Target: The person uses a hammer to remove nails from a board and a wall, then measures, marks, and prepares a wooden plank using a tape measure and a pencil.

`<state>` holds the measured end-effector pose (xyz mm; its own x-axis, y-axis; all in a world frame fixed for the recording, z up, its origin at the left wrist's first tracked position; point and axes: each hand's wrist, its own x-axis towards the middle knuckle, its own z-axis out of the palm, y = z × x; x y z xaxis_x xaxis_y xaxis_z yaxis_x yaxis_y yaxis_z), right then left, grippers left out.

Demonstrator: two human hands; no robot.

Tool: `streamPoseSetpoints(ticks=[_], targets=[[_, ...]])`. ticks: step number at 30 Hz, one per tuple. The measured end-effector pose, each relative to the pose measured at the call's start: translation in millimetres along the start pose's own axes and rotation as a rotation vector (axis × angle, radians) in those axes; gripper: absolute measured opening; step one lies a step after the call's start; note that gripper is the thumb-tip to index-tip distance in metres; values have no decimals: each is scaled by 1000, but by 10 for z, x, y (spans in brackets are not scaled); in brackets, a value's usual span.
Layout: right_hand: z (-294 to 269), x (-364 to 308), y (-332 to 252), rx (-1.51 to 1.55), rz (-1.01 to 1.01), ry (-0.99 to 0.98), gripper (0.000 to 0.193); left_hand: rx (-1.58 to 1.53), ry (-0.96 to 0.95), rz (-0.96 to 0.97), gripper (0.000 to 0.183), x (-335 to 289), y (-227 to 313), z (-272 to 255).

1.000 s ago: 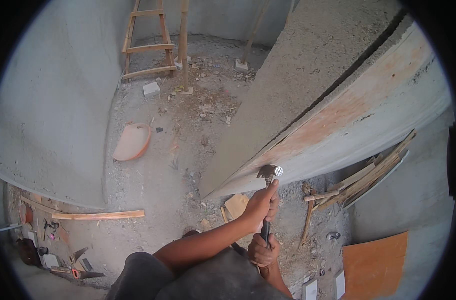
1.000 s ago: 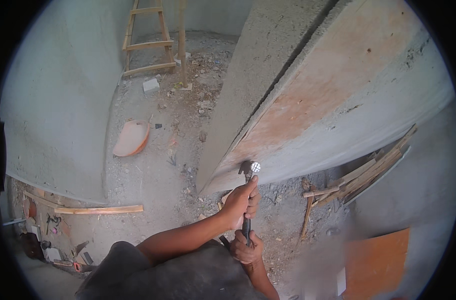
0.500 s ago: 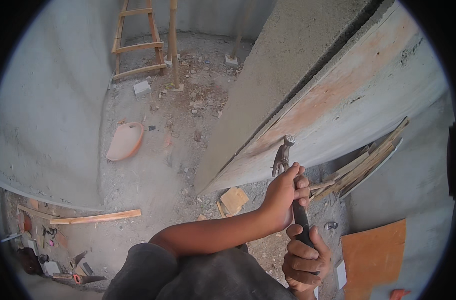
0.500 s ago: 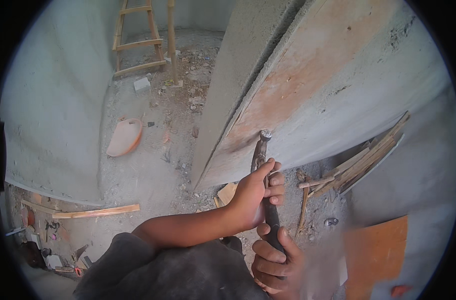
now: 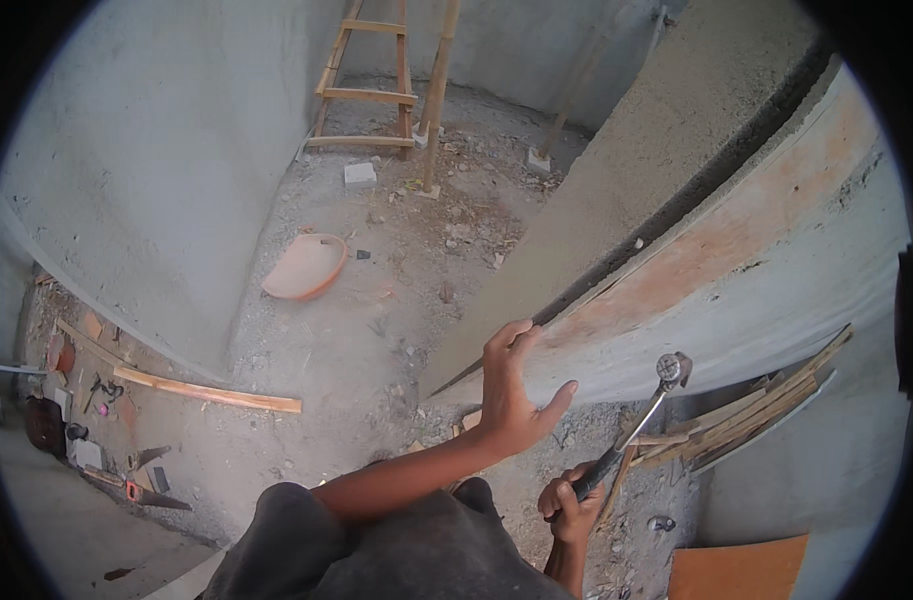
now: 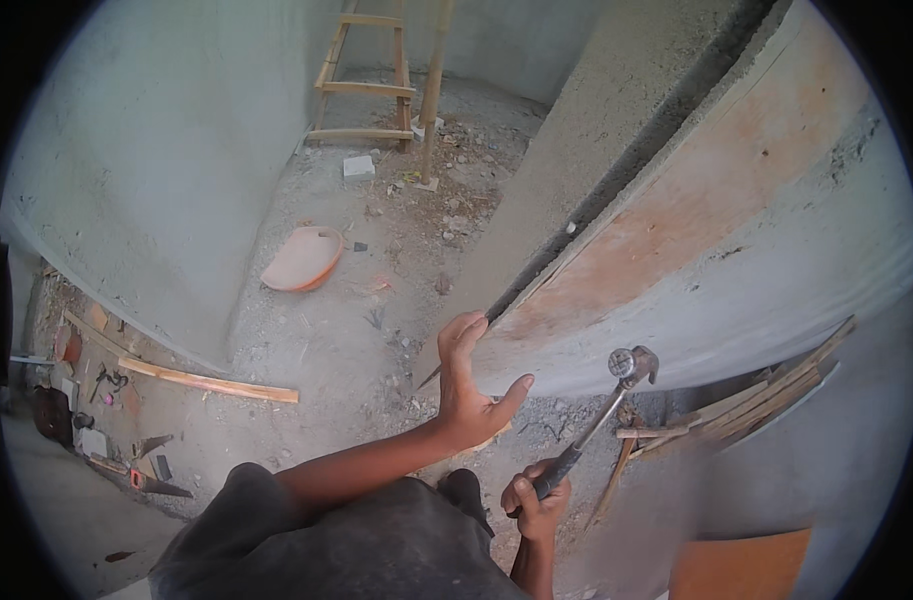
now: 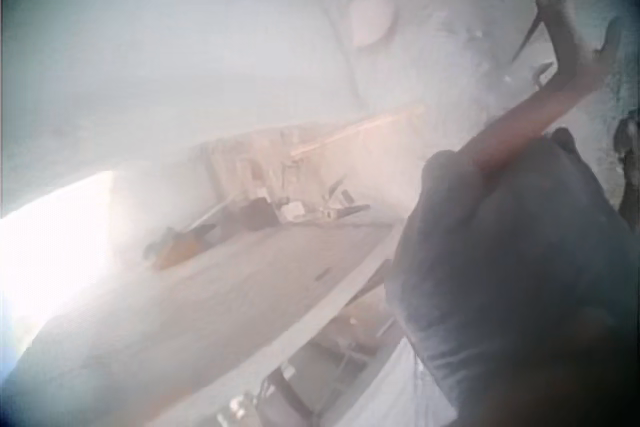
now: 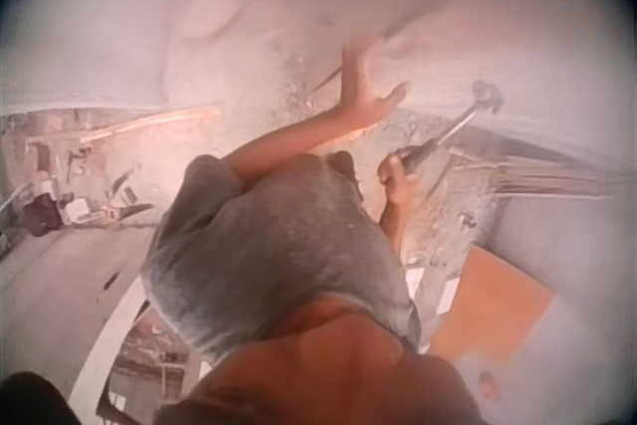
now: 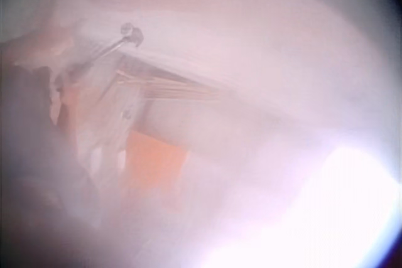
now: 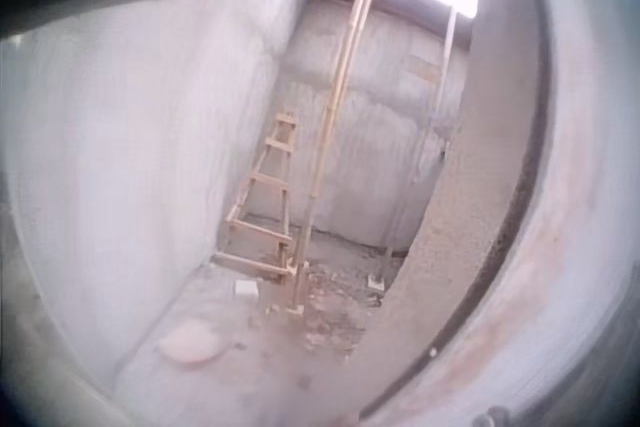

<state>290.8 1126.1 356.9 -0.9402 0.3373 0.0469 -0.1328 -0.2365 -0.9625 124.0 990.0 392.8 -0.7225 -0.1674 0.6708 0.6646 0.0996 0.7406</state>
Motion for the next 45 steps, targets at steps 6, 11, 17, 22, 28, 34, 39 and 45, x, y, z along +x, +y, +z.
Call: streamPoseSetpoints(ticks=[6,11,17,22,28,34,39,45], targets=[[-240,482,-419,-132,-56,-31,21,98,48,-6,72,47,-21,289],[-736,621,-64,-66,223,-85,24,126,49,-100,66,7,-10,200],[-1755,466,805,-347,582,-110,33,250,142,-137,50,-103,140,576],[-2731,121,1834,-858,676,-379,42,51,109,-311,38,-181,200,397],[-4702,-541,2776,-1218,1001,-520,48,-155,186,-318,35,-480,526,588],[-5706,-1065,3037,-1626,1156,-995,28,-256,335,-288,34,-878,765,389],[-6133,-739,2931,-1833,881,-1518,50,-342,557,-223,36,-1070,1083,119],[-5513,-1190,2820,-1024,1112,-368,21,-213,631,-207,64,-1574,856,-761]])
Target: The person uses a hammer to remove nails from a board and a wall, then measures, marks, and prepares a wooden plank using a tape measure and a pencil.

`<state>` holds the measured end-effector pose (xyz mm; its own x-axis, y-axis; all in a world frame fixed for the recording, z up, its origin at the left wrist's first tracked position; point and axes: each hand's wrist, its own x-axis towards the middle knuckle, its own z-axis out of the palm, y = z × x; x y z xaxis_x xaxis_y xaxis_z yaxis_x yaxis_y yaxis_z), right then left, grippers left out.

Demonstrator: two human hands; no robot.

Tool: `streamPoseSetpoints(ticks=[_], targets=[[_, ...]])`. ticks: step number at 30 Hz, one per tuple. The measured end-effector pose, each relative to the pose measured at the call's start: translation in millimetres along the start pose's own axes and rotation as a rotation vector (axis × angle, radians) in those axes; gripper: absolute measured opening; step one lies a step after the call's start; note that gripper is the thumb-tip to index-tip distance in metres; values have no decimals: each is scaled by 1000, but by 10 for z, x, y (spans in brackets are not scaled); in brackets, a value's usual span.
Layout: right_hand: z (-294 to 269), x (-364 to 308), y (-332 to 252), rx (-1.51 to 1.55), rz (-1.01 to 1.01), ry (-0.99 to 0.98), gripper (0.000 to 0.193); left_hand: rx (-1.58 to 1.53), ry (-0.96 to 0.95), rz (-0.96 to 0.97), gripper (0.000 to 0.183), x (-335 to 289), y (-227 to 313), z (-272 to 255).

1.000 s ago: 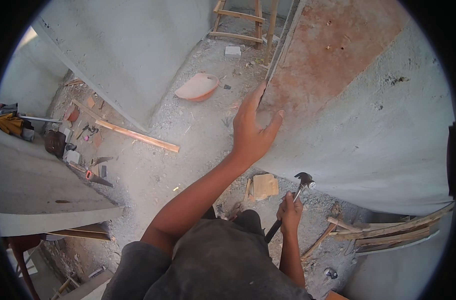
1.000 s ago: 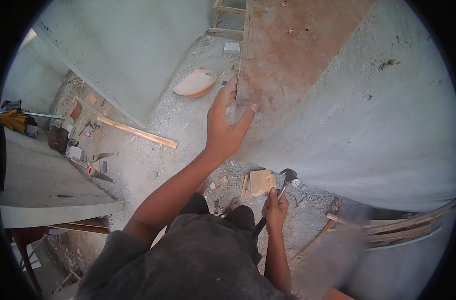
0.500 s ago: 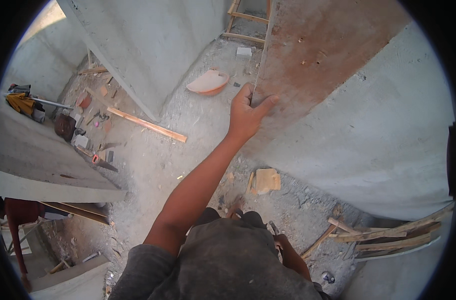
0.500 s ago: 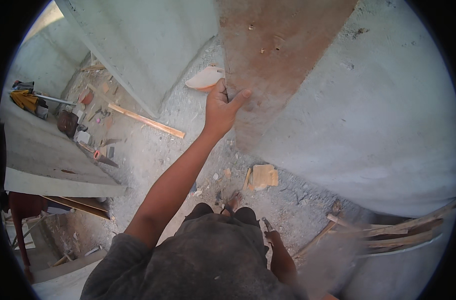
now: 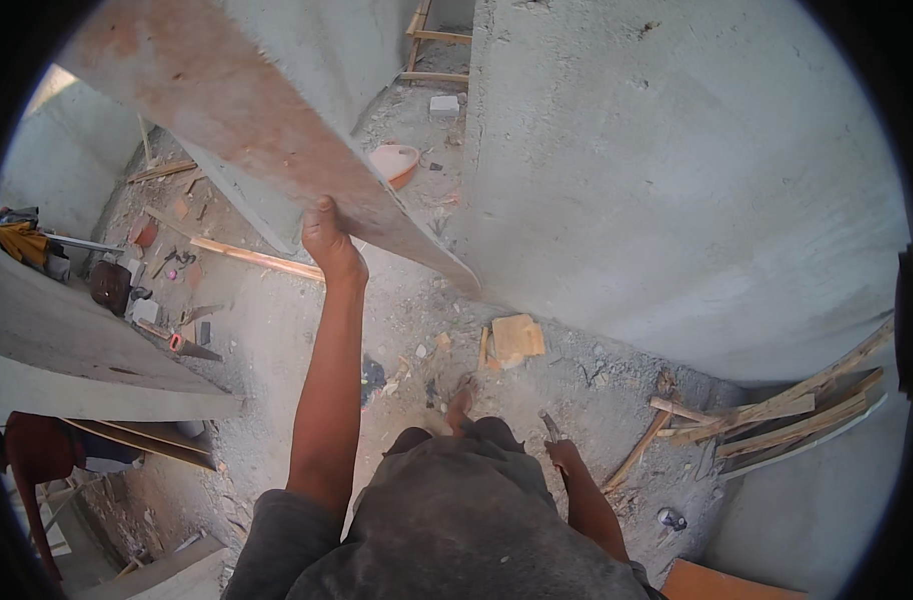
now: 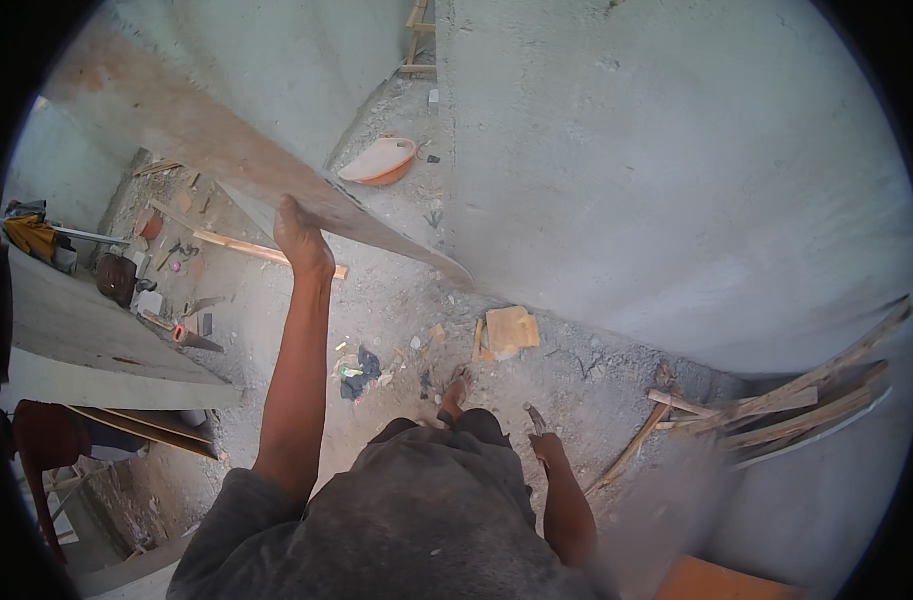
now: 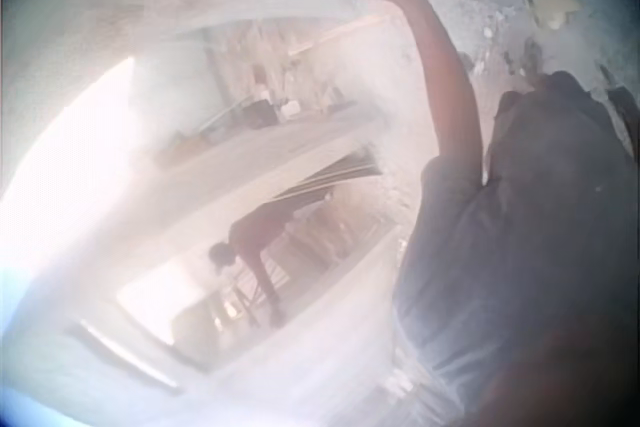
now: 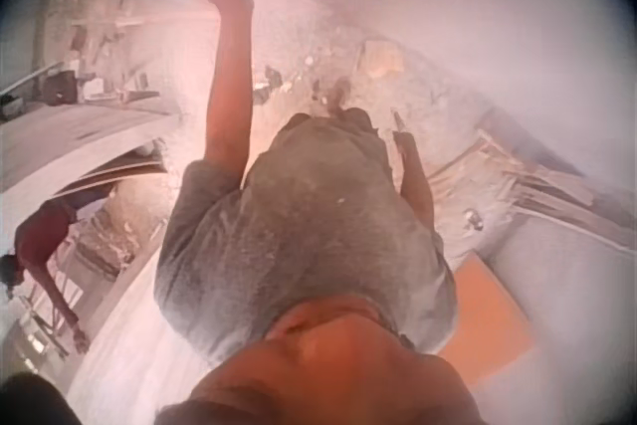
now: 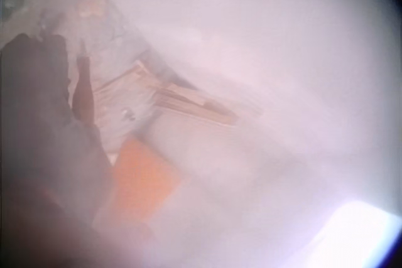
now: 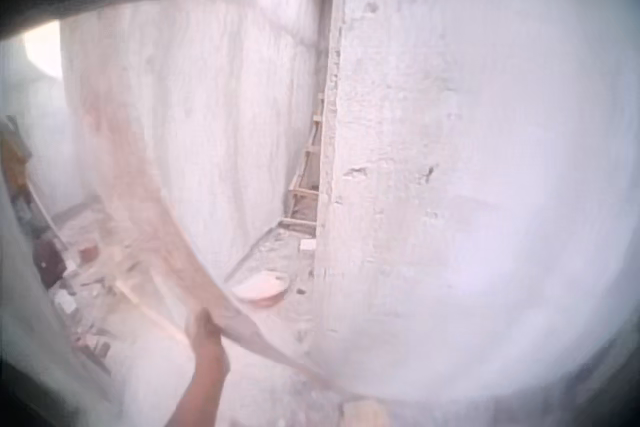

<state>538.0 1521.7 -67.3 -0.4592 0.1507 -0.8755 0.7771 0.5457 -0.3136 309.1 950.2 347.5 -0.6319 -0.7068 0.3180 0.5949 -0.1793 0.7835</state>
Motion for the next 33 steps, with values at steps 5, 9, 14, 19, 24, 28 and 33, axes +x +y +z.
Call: streamPoseSetpoints(ticks=[5,9,14,19,24,28,33], targets=[[222,46,484,-406,-296,-60,26,-39,64,-58,92,214,161,-557],[167,40,1152,-709,-160,-163,24,-88,54,-69,92,412,134,-785],[253,-182,1258,-681,156,-244,18,0,17,-75,89,607,226,-720],[140,-43,958,-550,271,-183,13,3,19,-87,89,507,160,-135],[202,200,-36,-190,175,45,15,103,-174,-129,77,442,-67,553],[168,280,-1142,-148,-125,101,28,409,-363,43,81,268,-377,1397],[442,-134,-2391,146,-232,156,38,784,-354,274,102,491,-857,2028]])
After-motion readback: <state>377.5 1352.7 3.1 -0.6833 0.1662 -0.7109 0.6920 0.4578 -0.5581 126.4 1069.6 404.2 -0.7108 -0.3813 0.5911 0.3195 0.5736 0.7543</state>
